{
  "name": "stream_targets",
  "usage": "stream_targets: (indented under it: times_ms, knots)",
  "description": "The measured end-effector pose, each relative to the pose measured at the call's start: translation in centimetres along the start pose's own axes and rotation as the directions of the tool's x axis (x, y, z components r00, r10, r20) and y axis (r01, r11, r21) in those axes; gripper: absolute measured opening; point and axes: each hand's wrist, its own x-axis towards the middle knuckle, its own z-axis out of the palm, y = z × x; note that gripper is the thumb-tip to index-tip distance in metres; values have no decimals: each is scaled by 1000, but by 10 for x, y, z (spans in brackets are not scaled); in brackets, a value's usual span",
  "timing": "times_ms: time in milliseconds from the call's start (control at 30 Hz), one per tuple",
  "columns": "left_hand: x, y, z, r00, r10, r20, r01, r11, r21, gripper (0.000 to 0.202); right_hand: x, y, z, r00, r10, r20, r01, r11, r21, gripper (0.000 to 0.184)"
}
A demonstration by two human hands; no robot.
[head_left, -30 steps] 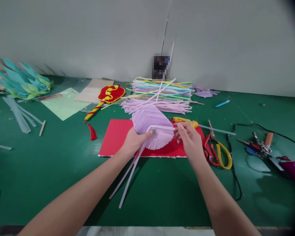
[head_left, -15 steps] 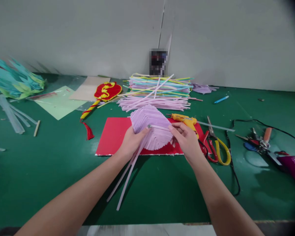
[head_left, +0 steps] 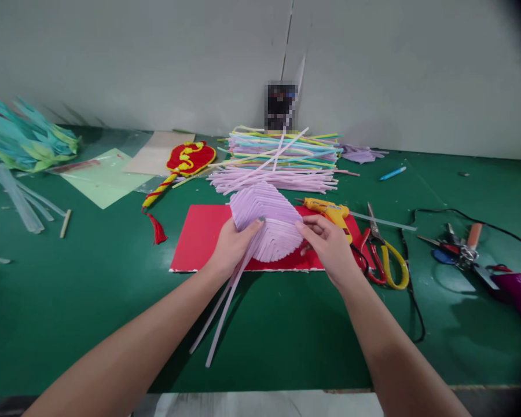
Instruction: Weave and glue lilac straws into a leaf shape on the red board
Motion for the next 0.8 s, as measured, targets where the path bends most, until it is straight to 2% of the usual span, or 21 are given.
stream_targets:
  times_ms: [367, 567, 800]
  knots:
    - [4, -4, -3, 995, 93, 32, -96, 988, 121, 41, -1, 1, -2, 1000, 15, 20, -14, 1000, -20, 36]
    - [4, -2, -3, 996, 88, 35, -92, 983, 158, 46, -2, 0, -2, 999, 10, 44, -8, 999, -51, 34]
    - [4, -3, -3, 997, 64, 46, -68, 991, 111, 47, -1, 1, -4, 998, -17, 62, 21, 997, -71, 31]
